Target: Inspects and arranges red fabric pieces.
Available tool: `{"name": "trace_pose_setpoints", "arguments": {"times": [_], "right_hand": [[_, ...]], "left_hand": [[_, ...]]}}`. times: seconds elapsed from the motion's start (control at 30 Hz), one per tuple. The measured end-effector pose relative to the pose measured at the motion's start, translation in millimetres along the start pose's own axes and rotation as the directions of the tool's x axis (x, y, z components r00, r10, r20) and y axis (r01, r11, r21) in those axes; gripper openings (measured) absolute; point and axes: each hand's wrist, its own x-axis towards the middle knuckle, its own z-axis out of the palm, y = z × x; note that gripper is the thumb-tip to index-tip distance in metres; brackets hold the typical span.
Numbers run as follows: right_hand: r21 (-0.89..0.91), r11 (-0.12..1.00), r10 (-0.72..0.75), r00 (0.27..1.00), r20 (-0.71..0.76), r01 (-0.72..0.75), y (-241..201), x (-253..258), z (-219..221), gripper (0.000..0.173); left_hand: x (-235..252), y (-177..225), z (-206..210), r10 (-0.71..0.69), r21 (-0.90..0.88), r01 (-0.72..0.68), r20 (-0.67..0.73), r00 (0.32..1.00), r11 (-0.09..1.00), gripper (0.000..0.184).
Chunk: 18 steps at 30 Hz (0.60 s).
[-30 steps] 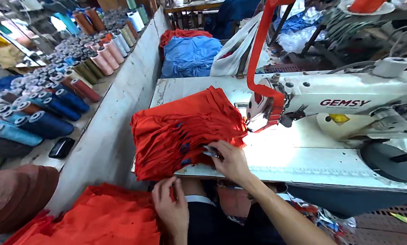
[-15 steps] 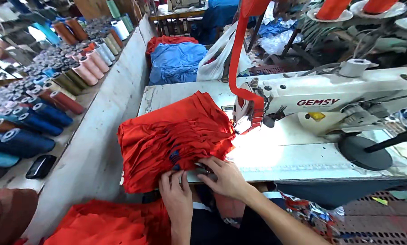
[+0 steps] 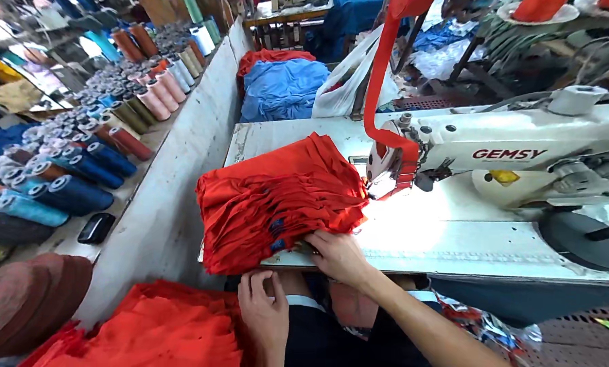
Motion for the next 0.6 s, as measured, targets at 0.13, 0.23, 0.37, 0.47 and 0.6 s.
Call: {"name": "trace_pose_setpoints", "arguments": {"times": [0.13,0.23,0.37,0.47,0.6], "right_hand": [[0.085,0.995,0.054,0.995,-0.084,-0.047,0,34,-21,0.021],[0.072,0.995,0.075,0.986,-0.148,-0.065,5,50,-20,0.019],[0.15,0.982,0.126,0.99,-0.056,-0.116,16,45,-17,0.022],[0.213,0.969,0.129,0.991,-0.019,-0.122,21,28,-11,0.023],[0.338,0.936,0.107,0.994,-0.023,-0.093,24,3,-11,0.024]], "left_hand": [[-15,-15,-4,-0.051,0.0,0.051,0.019,0.998,0.999,0.017],[-14,-14,-4,-0.052,-0.008,0.053,0.025,0.998,0.999,0.016],[-1,3,0,0.008,-0.058,-0.005,0.054,0.999,0.998,0.017],[10,14,18,0.121,-0.072,-0.115,0.093,0.988,0.991,0.027],[15,24,35,0.124,-0.013,-0.123,0.092,0.988,0.992,0.022]]}}
